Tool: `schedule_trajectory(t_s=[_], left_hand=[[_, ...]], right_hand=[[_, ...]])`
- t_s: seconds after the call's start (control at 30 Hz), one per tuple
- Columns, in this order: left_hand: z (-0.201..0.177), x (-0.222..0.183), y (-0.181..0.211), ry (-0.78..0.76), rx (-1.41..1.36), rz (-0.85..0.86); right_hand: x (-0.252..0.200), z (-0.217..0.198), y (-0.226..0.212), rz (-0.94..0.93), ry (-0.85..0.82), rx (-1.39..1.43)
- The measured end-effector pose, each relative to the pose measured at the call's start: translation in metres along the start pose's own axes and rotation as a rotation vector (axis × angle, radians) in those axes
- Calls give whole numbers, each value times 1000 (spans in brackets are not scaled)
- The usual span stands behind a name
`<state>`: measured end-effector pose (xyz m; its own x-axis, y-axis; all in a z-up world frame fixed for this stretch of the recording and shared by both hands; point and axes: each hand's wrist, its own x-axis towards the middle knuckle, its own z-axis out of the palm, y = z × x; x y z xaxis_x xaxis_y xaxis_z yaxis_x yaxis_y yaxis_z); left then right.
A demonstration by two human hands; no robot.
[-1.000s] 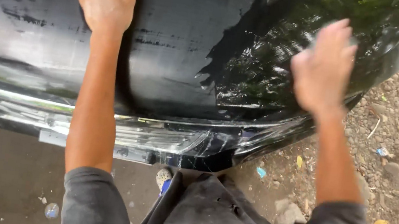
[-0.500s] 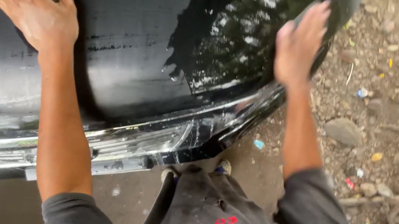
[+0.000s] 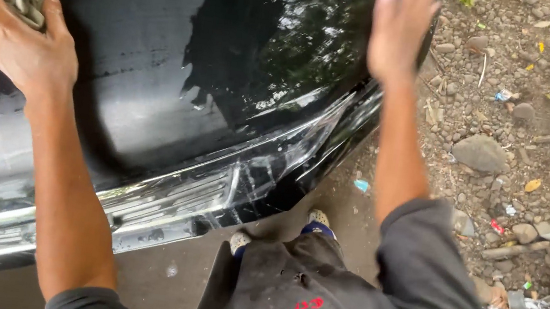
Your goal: The person is wet-sanding the front hood of a black vehicle.
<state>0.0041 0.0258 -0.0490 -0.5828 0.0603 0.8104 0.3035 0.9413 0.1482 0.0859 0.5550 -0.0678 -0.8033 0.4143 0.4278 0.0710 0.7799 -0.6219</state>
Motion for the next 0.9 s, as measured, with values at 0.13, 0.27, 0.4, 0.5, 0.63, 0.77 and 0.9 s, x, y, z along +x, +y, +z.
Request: schedule_trajectory(t_s=[0.13,0.27,0.4,0.5,0.63,0.77,0.9], left_hand=[[4,-8,60,-23,-77,-70],[-4,-23,128,-80,-124,-132],[-13,-49,195,-94,-173,-61],[-19,-53,261,-59,-294,57],[7,-46,335,-88,-355,184],[76,2,396,-85,-453,418],[164,47,445,-25,-454,496]], right_hand=[[-97,21,-27,-181,-92,-200],[15,-20,26,-130,-165,-148],[45,-26,58,-86,-203,-96],[13,-32,55,-274,-202,-49],[-9,-70,82,-394,-351,97],[31,-92,156,-129,-231,929],[39,-102,158,195,65,1194]])
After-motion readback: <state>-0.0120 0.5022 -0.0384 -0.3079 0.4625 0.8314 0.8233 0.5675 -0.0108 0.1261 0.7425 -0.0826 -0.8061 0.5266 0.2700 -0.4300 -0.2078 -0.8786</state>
